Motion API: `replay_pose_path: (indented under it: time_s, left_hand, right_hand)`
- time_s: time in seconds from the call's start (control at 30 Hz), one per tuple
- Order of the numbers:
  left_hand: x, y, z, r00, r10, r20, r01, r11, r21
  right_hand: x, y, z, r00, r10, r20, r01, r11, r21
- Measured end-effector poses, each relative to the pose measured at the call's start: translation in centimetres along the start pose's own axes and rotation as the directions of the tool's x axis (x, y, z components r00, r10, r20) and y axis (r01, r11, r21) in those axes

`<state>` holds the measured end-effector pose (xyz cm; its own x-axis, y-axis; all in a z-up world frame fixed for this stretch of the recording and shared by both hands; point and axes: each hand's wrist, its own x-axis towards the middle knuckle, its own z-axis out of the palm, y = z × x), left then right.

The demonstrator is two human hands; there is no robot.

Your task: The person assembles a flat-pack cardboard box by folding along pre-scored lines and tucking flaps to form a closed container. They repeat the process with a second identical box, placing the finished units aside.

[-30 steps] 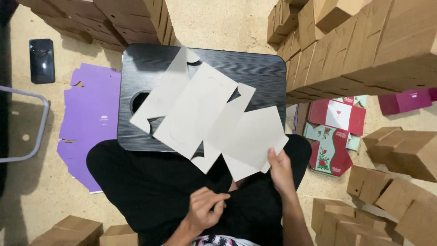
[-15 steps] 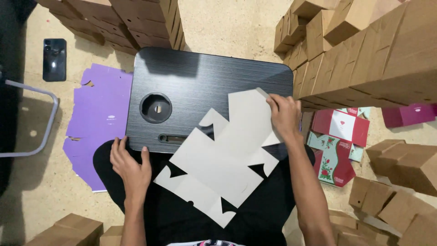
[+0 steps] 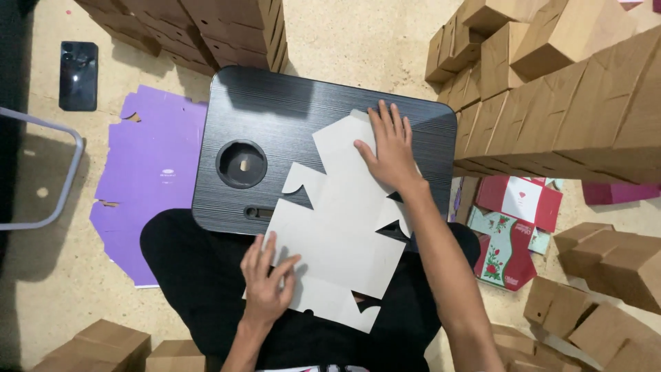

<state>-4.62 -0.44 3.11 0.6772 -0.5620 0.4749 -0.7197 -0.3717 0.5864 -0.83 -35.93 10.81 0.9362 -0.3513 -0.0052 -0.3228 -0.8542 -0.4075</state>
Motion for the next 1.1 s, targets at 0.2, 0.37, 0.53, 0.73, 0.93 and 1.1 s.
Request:
replay_pose_path:
  time_s: [0.2,0.37,0.53,0.73,0.93,1.1]
  left_hand:
    - [7.1,4.7,-0.8,0.945,0.160,0.286,-0.155,0.987,-0.040]
    - [15.4,2.6,2.9,0.890,0.105,0.444,-0.127,0.992,0.022]
    - [22.2,0.0,8.0,0.863,-0.009,0.506,0.049,0.997,-0.066]
    - [24.1,-0.8,12.3,0.828,-0.025,0.560,-0.135,0.961,0.243]
    - [22.8,-0.6,13.0,0.919,-0.023,0.393,-0.117,0.937,0.328]
    - [23.5,0.5,13.0,0.861,-0.172,0.478,-0.024,0.926,0.377]
  right_hand:
    - [1.4,0.7,2.2,0.995,-0.105,0.005,0.105,0.990,-0.095]
    - [3.1,0.8,3.3,0.989,-0.147,-0.012,0.144,0.980,-0.139]
    - [3.3,0.3,3.2,0.993,-0.114,0.010,0.114,0.985,-0.126]
    - [3.4,1.7,4.2,0.982,-0.160,-0.103,0.148,0.982,-0.114]
    - [2.7,1.6,3.7,0.968,-0.238,-0.078,0.223,0.960,-0.168]
    - [1.9,2.2,3.0,0.998,-0.067,0.018,0.070,0.978,-0.197]
